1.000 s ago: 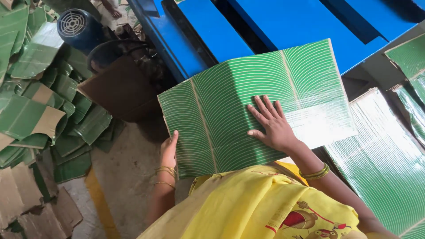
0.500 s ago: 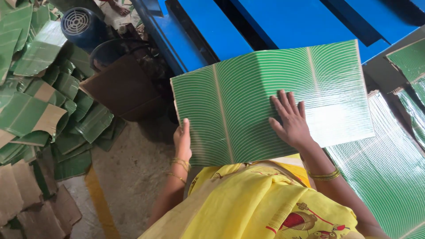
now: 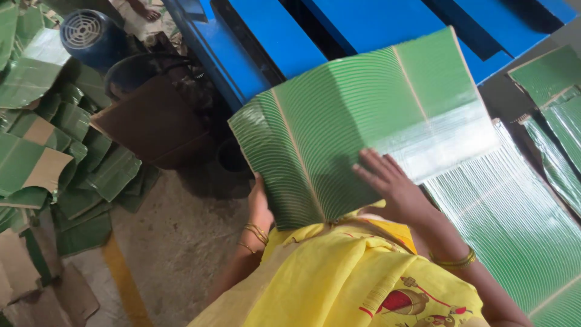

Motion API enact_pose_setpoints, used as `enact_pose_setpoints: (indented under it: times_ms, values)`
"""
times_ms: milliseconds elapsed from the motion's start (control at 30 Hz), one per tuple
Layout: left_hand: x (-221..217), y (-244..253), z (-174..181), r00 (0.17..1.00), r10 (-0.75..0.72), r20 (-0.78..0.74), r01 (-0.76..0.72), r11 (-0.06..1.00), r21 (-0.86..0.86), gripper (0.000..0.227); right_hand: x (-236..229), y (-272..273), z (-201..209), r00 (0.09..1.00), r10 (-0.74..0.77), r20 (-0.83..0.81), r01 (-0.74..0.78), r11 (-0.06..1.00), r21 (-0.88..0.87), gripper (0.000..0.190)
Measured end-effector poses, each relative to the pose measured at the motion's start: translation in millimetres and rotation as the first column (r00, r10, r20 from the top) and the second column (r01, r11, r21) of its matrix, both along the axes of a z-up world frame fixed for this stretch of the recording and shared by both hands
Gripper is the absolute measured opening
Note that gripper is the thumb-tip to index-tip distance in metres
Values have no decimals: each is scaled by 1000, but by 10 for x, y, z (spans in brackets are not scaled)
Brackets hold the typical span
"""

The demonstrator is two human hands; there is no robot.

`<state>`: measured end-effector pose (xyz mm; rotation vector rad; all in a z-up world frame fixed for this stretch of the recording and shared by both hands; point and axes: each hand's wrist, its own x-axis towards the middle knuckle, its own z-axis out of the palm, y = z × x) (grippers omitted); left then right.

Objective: Operating a machinery to process leaf-patterned paper sheets into plates.

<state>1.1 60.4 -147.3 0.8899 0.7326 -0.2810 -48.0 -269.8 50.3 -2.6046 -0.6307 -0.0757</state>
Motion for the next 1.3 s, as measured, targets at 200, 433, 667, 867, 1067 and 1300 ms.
enact_pose_setpoints:
  times_ms: [200,433,667,867,1067,1300]
  values:
    - [43,-271,488,998,42,56,-39,998,-55,57,-105,-178,-141,975,33,218,60,911,-408,68]
    - [-166,-526,1098,909,-6,416,-30,996,79,45,-15,-585,90,807,-273,524,353,934,-57,53]
    - [-174,-359,1240,756,-332,564,82,903,422,32,189,-1043,392,617,-338,711,510,860,-35,33]
    - [-75,-315,1835,674,-451,584,273,888,370,36,588,-1192,923,465,-229,855,343,937,65,24]
    - [-52,-226,1852,734,-396,552,191,900,391,49,1377,-1088,1110,500,-114,858,270,962,-30,31]
    - [-273,-313,2006,863,-363,351,195,881,431,39,2835,-1552,-402,758,-405,512,357,914,195,61]
